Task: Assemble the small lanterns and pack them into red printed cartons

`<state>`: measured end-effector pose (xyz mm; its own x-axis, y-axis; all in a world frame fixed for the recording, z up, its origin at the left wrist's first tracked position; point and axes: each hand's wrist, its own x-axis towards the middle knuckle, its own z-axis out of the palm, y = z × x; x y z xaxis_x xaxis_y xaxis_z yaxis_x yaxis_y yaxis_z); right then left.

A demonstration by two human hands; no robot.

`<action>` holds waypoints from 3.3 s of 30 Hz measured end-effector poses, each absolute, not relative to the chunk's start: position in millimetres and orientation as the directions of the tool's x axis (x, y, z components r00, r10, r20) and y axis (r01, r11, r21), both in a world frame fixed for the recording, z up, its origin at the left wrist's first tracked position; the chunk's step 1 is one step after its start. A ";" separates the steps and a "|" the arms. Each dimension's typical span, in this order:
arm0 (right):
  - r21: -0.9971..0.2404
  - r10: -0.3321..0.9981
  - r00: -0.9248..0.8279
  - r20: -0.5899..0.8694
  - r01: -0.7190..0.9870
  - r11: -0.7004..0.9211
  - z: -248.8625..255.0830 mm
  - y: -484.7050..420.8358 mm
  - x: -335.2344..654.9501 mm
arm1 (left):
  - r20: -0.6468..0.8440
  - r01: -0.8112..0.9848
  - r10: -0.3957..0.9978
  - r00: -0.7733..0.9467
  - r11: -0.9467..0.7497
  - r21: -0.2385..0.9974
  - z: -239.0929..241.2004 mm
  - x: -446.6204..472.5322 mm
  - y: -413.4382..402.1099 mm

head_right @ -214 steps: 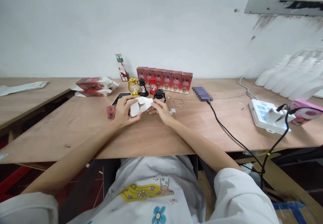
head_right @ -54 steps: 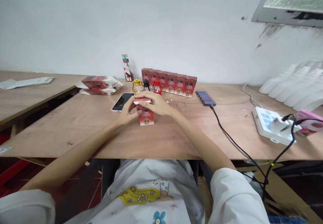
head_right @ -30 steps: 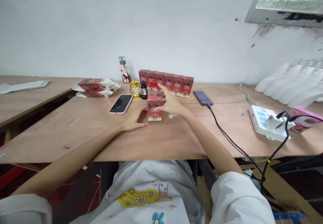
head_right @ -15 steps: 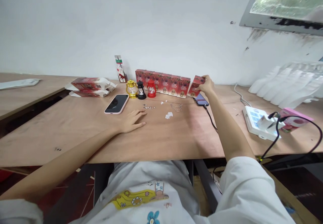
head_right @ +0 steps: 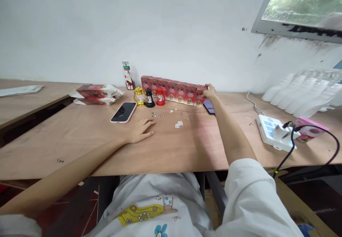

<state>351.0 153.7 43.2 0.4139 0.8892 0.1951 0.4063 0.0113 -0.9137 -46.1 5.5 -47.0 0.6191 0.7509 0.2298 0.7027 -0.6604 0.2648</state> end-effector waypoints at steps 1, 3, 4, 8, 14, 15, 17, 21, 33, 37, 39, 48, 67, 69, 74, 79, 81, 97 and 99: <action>-0.916 0.893 0.406 0.196 0.401 0.019 41.9 153.6 350.9 | 0.231 0.701 0.750 0.620 -0.662 0.266 -47.1 -46.2 5.8; -0.925 0.905 0.382 0.188 0.379 0.032 39.0 153.6 350.2 | 0.228 0.701 0.748 0.624 -0.664 0.261 -47.2 -46.5 6.3; -0.929 0.910 0.370 0.187 0.367 0.042 37.4 153.9 349.2 | 0.226 0.701 0.746 0.627 -0.666 0.255 -47.3 -46.7 6.5; -0.912 0.898 0.355 0.260 0.396 0.108 30.9 156.8 339.5 | 0.228 0.694 0.736 0.637 -0.676 0.246 -47.6 -47.5 6.6; -0.870 0.918 0.267 0.293 0.473 0.140 28.1 157.2 325.6 | 0.201 0.700 0.746 0.636 -0.666 0.259 -48.0 -47.0 6.9; -0.858 0.925 0.253 0.284 0.497 0.128 29.3 156.0 324.3 | 0.195 0.701 0.745 0.637 -0.666 0.253 -48.3 -46.5 7.0; -0.815 0.912 0.279 0.302 0.571 0.095 32.9 152.5 320.9 | 0.184 0.710 0.748 0.638 -0.663 0.236 -49.1 -45.4 7.2; -0.575 0.746 0.279 0.605 0.801 0.168 44.8 143.1 303.2 | 0.154 0.726 0.758 0.634 -0.652 0.220 -49.3 -43.8 6.7; 0.267 0.439 -0.791 0.427 0.573 0.775 45.4 152.9 175.9 | 0.105 0.709 0.740 0.665 -0.669 0.222 -46.5 -43.2 4.9; 0.233 0.423 -0.801 0.423 0.547 0.804 38.4 169.1 158.5 | 0.070 0.687 0.710 0.701 -0.698 0.204 -43.8 -34.0 -4.0; 0.231 0.407 -0.817 0.408 0.524 0.820 36.9 174.0 154.3 | 0.052 0.657 0.678 0.733 -0.725 0.206 -42.0 -25.1 -12.0; 0.217 0.459 -0.812 0.359 0.552 0.805 39.3 184.2 158.8 | 0.068 0.494 0.530 0.845 -0.824 0.276 -41.1 0.3 -25.5; -0.935 0.948 0.066 0.311 -0.157 0.318 -52.1 30.9 152.7 | 0.356 0.885 0.846 0.397 -0.456 0.096 -27.0 -21.4 52.2; -0.943 0.953 0.048 0.300 -0.133 0.304 -53.0 32.6 152.7 | 0.355 0.879 0.835 0.421 -0.473 0.068 -27.9 -20.9 53.6; -0.930 0.932 -0.016 0.362 -0.067 0.360 -52.8 39.6 157.1 | 0.367 0.875 0.818 0.443 -0.483 0.021 -32.0 -20.1 57.7; -0.870 0.867 -0.084 0.492 -0.011 0.493 -54.0 39.0 157.8 | 0.564 0.877 0.761 0.321 -0.463 0.127 -34.1 -21.6 59.8; -0.870 0.867 -0.079 0.491 0.007 0.493 -55.3 39.8 158.8 | 0.707 0.819 0.668 0.232 -0.526 0.228 -30.4 -21.7 54.6; -0.828 0.819 -0.170 0.549 0.023 0.560 -60.8 43.4 165.1 | 0.850 0.649 0.224 0.478 -0.741 -0.170 -3.4 -4.1 4.3; -0.833 0.823 -0.172 0.541 0.030 0.553 -60.8 43.5 165.7 | 0.836 0.667 0.281 0.472 -0.733 -0.130 -3.4 -4.4 4.4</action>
